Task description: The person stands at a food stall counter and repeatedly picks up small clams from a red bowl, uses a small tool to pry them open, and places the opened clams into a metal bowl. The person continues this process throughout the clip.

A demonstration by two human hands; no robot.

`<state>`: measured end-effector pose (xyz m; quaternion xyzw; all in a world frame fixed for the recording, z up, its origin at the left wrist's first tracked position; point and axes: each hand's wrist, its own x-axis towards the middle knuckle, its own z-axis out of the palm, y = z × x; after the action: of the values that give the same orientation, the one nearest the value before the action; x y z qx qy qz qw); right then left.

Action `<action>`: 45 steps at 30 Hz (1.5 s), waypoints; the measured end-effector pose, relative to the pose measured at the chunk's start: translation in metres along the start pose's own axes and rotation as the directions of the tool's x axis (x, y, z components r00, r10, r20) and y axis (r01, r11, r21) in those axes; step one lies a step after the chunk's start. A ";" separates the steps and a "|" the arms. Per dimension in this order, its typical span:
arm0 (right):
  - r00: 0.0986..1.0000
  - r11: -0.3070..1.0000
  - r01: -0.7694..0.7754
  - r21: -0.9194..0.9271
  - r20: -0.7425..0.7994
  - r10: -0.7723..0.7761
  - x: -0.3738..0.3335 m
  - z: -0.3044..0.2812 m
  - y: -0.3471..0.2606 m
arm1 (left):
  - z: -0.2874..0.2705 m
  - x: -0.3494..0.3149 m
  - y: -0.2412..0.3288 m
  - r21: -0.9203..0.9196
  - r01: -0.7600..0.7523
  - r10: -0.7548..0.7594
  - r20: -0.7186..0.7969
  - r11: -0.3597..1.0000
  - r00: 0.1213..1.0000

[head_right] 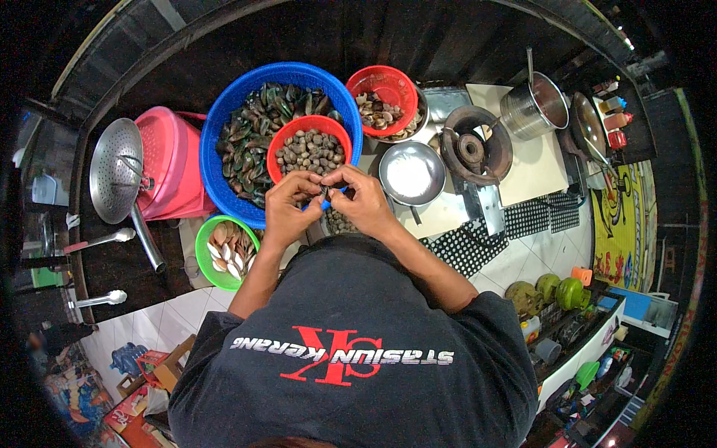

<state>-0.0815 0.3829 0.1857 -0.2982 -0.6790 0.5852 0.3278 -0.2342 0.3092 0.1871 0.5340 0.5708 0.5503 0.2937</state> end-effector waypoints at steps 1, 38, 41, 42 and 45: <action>1.000 1.000 0.011 0.020 0.000 -0.011 0.000 0.000 0.001 | 0.000 0.000 -0.001 -0.033 0.022 -0.022 0.003 0.999 1.000; 0.985 0.985 -0.169 -0.046 -0.044 0.167 -0.026 -0.051 0.034 | -0.010 0.021 -0.019 0.372 -0.118 0.168 -0.105 0.921 0.980; 0.974 0.972 -0.223 -0.075 -0.065 0.218 -0.039 -0.059 0.056 | -0.006 0.011 -0.023 0.576 0.036 0.126 -0.238 0.816 0.963; 0.965 0.962 -0.257 -0.095 -0.070 0.251 -0.044 -0.061 0.062 | -0.005 0.004 -0.027 0.560 0.057 0.122 -0.276 0.827 0.953; 0.925 0.921 -0.380 -0.087 -0.031 0.379 -0.054 -0.065 0.086 | -0.006 -0.020 -0.045 0.323 0.179 -0.145 -0.128 0.929 0.981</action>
<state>0.0053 0.3911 0.1021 -0.4427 -0.6323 0.6039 0.1986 -0.2476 0.2966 0.1409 0.4980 0.7118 0.4465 0.2142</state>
